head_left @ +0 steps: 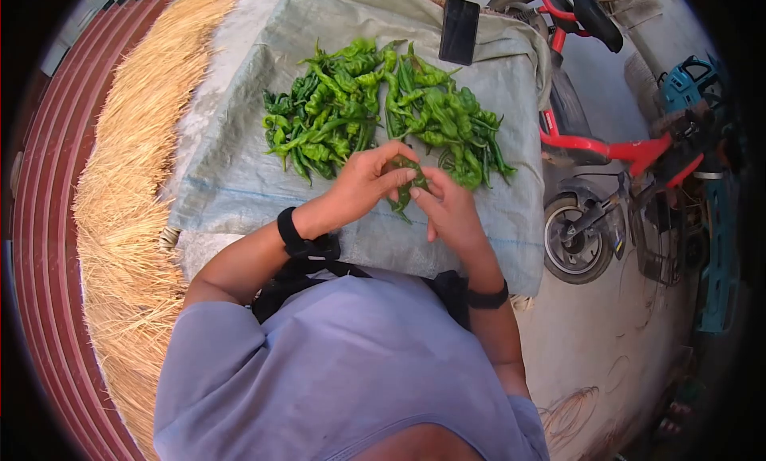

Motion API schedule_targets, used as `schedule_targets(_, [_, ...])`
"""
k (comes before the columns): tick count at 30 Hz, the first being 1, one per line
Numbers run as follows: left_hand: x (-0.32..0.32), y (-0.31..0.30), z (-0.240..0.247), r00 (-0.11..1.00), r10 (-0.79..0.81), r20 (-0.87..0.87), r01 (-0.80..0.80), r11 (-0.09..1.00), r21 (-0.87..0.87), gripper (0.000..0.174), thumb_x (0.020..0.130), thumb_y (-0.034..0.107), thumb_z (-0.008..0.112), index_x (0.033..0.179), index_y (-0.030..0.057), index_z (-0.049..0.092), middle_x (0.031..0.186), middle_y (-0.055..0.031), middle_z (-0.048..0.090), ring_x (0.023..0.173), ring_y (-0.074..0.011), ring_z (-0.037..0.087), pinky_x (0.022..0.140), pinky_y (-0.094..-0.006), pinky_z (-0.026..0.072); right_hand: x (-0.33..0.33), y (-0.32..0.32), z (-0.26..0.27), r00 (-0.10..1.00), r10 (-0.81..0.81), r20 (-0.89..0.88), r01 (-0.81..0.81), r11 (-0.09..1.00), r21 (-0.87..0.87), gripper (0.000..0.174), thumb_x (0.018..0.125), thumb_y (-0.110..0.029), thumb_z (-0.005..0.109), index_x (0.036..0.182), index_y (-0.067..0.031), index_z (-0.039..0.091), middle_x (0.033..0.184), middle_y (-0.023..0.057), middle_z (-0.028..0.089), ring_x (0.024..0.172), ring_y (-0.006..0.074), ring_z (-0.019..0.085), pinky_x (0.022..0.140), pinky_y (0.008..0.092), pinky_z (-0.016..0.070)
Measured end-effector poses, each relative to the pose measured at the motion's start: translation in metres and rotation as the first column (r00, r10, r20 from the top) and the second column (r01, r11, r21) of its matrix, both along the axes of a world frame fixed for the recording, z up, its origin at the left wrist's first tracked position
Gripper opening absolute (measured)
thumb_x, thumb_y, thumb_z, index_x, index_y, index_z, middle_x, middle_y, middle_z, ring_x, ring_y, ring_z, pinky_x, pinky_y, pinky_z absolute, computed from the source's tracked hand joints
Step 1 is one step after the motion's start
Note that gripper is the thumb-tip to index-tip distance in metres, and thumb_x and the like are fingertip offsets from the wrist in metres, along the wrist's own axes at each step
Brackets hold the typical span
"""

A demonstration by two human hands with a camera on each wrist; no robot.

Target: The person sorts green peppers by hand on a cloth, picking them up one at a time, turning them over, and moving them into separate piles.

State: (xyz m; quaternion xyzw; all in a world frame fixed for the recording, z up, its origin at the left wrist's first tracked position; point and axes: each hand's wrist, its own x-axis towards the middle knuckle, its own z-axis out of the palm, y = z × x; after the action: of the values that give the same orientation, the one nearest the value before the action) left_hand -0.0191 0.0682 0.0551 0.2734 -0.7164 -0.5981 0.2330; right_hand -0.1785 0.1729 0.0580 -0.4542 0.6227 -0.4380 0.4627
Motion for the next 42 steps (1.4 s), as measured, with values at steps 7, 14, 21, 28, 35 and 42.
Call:
schedule_targets(7, [0.009,-0.024,0.003,0.979,0.203,-0.011,-0.203,0.979,0.007,0.018,0.098,0.018,0.061,0.111,0.0059,0.059,0.071,0.0045,0.055,0.055,-0.0044,0.052,0.051,-0.0209,0.0405,-0.023,0.024,-0.006,0.808,-0.119,-0.577,0.14,0.99,-0.008,0.029,0.084,-0.011,0.065,0.113,-0.0091,0.062,0.107,0.0116,0.067,0.092,0.0353,0.064,0.078,0.0413,0.0499])
schedule_targets(14, [0.014,-0.046,-0.013,0.893,0.438,-0.108,-0.448,0.835,-0.32,0.046,0.088,0.005,0.066,0.132,0.0038,0.052,0.123,-0.0126,0.044,0.067,-0.0112,0.055,0.066,-0.0251,0.0497,-0.036,0.014,-0.025,0.585,-0.174,-0.792,-0.005,0.976,-0.218,0.034,0.081,-0.008,0.065,0.114,-0.0116,0.061,0.122,0.0096,0.057,0.097,0.0347,0.063,0.081,0.0441,0.0503])
schedule_targets(21, [0.014,-0.022,0.0,0.965,0.238,-0.108,-0.259,0.919,-0.296,0.03,0.087,-0.005,0.06,0.115,0.0048,0.06,0.113,-0.0051,0.049,0.073,-0.0089,0.049,0.066,-0.0238,0.0442,-0.033,0.004,-0.023,0.424,0.058,-0.904,-0.029,0.998,0.05,0.022,0.081,-0.011,0.066,0.103,-0.0137,0.066,0.107,0.0095,0.055,0.088,0.0326,0.063,0.073,0.0453,0.0498])
schedule_targets(28, [0.014,-0.003,-0.005,0.994,-0.079,0.077,0.102,0.929,-0.356,0.026,0.086,-0.003,0.062,0.111,0.0043,0.062,0.11,-0.0071,0.055,0.078,-0.0148,0.056,0.07,-0.0274,0.047,-0.021,0.018,0.001,0.71,-0.161,-0.686,0.073,0.985,-0.156,0.015,0.086,-0.015,0.066,0.101,-0.0132,0.067,0.091,0.0081,0.059,0.076,0.0234,0.064,0.065,0.0364,0.0492])
schedule_targets(35, [0.001,0.02,0.013,0.964,-0.243,0.111,0.267,0.87,-0.415,0.067,0.081,0.01,0.074,0.14,0.0133,0.043,0.112,-0.0093,0.061,0.085,-0.027,0.064,0.072,-0.0359,0.0533,-0.004,0.026,0.01,0.954,-0.295,0.063,0.301,0.919,-0.254,0.018,0.091,-0.006,0.06,0.109,-0.0035,0.061,0.092,0.0037,0.062,0.071,0.0091,0.062,0.06,0.0237,0.0476])
schedule_targets(42, [0.015,0.009,0.013,0.882,0.109,0.458,0.367,0.45,-0.814,0.064,0.077,0.005,0.066,0.138,0.0214,0.053,0.113,-0.0081,0.063,0.091,-0.0269,0.062,0.07,-0.0366,0.0538,-0.027,0.023,0.006,0.894,-0.211,-0.396,0.179,0.977,-0.117,0.023,0.088,-0.01,0.061,0.111,-0.0064,0.06,0.108,0.01,0.061,0.077,0.0197,0.065,0.07,0.0322,0.0506])
